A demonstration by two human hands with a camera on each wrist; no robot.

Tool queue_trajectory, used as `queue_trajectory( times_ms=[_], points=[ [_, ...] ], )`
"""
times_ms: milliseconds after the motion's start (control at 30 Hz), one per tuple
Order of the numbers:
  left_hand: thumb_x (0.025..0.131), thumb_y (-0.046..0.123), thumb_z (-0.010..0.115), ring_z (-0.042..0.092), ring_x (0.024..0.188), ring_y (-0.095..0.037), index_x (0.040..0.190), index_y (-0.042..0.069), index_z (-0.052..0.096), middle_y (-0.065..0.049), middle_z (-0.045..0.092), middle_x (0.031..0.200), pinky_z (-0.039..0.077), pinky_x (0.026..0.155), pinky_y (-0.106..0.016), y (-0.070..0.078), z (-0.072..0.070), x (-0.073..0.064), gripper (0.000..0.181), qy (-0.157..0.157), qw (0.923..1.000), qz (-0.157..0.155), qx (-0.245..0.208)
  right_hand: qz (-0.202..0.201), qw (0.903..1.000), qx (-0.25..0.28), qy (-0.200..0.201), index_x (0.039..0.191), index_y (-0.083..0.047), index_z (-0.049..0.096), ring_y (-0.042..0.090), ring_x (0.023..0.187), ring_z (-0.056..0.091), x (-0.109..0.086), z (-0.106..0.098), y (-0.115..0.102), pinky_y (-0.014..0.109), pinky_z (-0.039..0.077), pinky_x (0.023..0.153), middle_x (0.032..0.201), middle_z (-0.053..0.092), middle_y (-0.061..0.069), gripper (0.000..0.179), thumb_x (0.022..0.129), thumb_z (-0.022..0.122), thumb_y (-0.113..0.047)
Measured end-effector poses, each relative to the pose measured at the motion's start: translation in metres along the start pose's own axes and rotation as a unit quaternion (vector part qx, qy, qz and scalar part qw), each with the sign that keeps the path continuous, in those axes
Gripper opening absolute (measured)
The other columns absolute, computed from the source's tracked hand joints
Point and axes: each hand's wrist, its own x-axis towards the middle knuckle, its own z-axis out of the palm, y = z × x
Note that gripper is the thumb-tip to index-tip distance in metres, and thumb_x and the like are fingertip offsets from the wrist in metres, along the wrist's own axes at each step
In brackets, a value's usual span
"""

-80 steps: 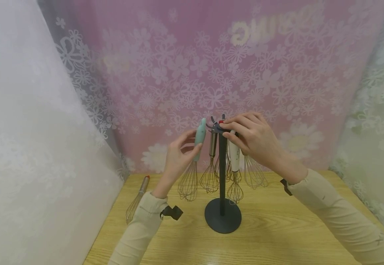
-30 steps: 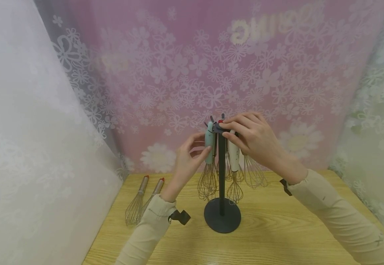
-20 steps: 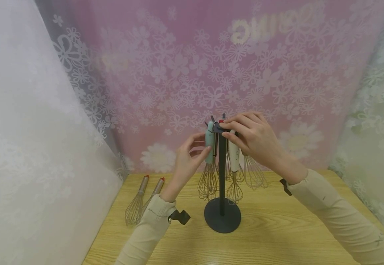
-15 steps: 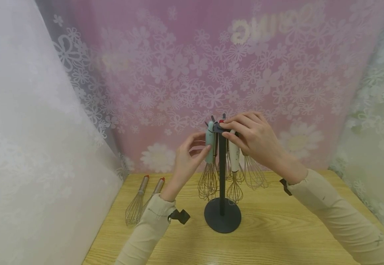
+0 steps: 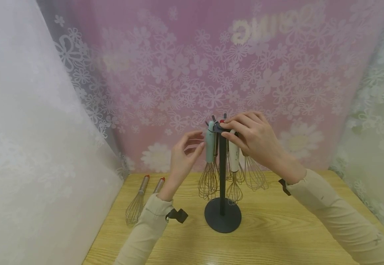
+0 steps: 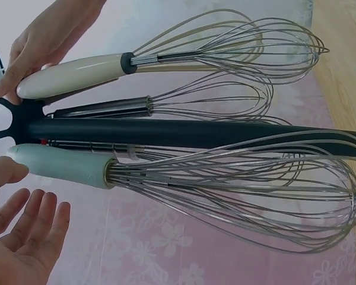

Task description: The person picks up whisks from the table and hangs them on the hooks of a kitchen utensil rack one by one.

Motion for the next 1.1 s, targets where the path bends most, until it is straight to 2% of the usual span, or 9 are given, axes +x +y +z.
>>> queue_trajectory(
  times_ms=[100, 200, 300, 533, 700, 833, 867, 1000, 1100],
  points=[
    [0.094, -0.003, 0.068, 0.068, 0.103, -0.04, 0.13, -0.008, 0.06, -0.028, 0.066, 0.118, 0.059, 0.087, -0.045, 0.004, -0.002, 0.0, 0.037, 0.008, 1.0, 0.001, 0.002, -0.001, 1.0, -0.003, 0.007, 0.105, -0.006, 0.077, 0.033, 0.096, 0.064, 0.0, 0.001, 0.0, 0.052, 0.046, 0.093, 0.101, 0.073, 0.01, 0.048, 0.106, 0.048, -0.045],
    [0.094, -0.007, 0.066, 0.067, 0.102, -0.043, 0.127, -0.013, 0.059, -0.031, 0.066, 0.116, 0.06, 0.086, -0.037, 0.012, -0.005, 0.0, 0.034, 0.014, 0.9999, 0.0, 0.007, 0.001, 0.9999, -0.006, 0.012, 0.104, -0.006, 0.077, 0.033, 0.096, 0.064, 0.001, 0.001, -0.001, 0.052, 0.046, 0.093, 0.101, 0.073, 0.009, 0.048, 0.106, 0.048, -0.045],
    [0.094, -0.009, 0.064, 0.066, 0.101, -0.045, 0.126, -0.014, 0.059, -0.031, 0.066, 0.115, 0.059, 0.085, -0.029, 0.013, -0.009, 0.0, 0.033, 0.022, 0.9997, 0.001, 0.009, 0.004, 0.9999, -0.008, 0.013, 0.103, -0.007, 0.077, 0.032, 0.095, 0.064, 0.001, 0.002, -0.001, 0.052, 0.046, 0.093, 0.101, 0.073, 0.009, 0.049, 0.106, 0.048, -0.046],
    [0.097, 0.004, 0.068, 0.067, 0.103, -0.039, 0.128, -0.003, 0.063, -0.025, 0.067, 0.117, 0.059, 0.085, -0.03, -0.012, -0.022, -0.003, 0.032, 0.038, 0.9992, -0.001, 0.012, 0.009, 0.9998, -0.015, 0.012, 0.102, -0.007, 0.077, 0.032, 0.095, 0.064, 0.001, 0.002, -0.001, 0.052, 0.046, 0.093, 0.099, 0.073, 0.009, 0.049, 0.106, 0.048, -0.046],
    [0.097, 0.003, 0.067, 0.068, 0.102, -0.036, 0.126, -0.004, 0.064, -0.024, 0.068, 0.116, 0.059, 0.086, -0.033, -0.019, -0.032, -0.008, 0.03, 0.046, 0.9986, -0.012, 0.022, 0.011, 0.9998, -0.014, 0.01, 0.103, -0.007, 0.077, 0.032, 0.096, 0.064, 0.001, 0.002, -0.001, 0.052, 0.045, 0.094, 0.1, 0.073, 0.008, 0.048, 0.106, 0.048, -0.046],
    [0.097, 0.001, 0.067, 0.067, 0.101, -0.04, 0.125, -0.006, 0.064, -0.025, 0.069, 0.114, 0.058, 0.085, -0.026, -0.023, -0.036, -0.015, 0.029, 0.058, 0.9974, -0.026, 0.034, 0.014, 0.9998, -0.01, 0.009, 0.104, -0.008, 0.077, 0.031, 0.096, 0.064, 0.0, 0.002, -0.001, 0.052, 0.045, 0.095, 0.1, 0.072, 0.008, 0.048, 0.106, 0.048, -0.046],
    [0.096, 0.001, 0.067, 0.067, 0.1, -0.04, 0.124, -0.006, 0.064, -0.025, 0.069, 0.114, 0.057, 0.083, -0.021, -0.026, -0.037, -0.017, 0.029, 0.061, 0.9972, -0.025, 0.035, 0.014, 0.9998, -0.009, 0.009, 0.104, -0.008, 0.077, 0.031, 0.097, 0.064, 0.0, 0.003, -0.001, 0.052, 0.044, 0.095, 0.1, 0.072, 0.008, 0.048, 0.106, 0.048, -0.046],
    [0.096, -0.005, 0.064, 0.065, 0.1, -0.049, 0.121, -0.012, 0.063, -0.032, 0.067, 0.112, 0.055, 0.08, -0.015, -0.012, -0.039, -0.023, 0.026, 0.069, 0.9965, -0.028, 0.039, 0.014, 0.9998, -0.007, 0.013, 0.105, -0.008, 0.077, 0.032, 0.096, 0.064, 0.0, 0.003, -0.002, 0.052, 0.045, 0.094, 0.099, 0.072, 0.008, 0.048, 0.107, 0.048, -0.046],
    [0.096, -0.007, 0.064, 0.064, 0.1, -0.051, 0.12, -0.013, 0.064, -0.033, 0.067, 0.112, 0.055, 0.079, -0.015, -0.011, -0.042, -0.027, 0.025, 0.073, 0.9961, -0.032, 0.037, 0.013, 0.9998, -0.006, 0.014, 0.106, -0.007, 0.077, 0.032, 0.096, 0.064, -0.001, 0.003, -0.002, 0.053, 0.045, 0.094, 0.099, 0.072, 0.009, 0.048, 0.107, 0.047, -0.046]
  ],
)
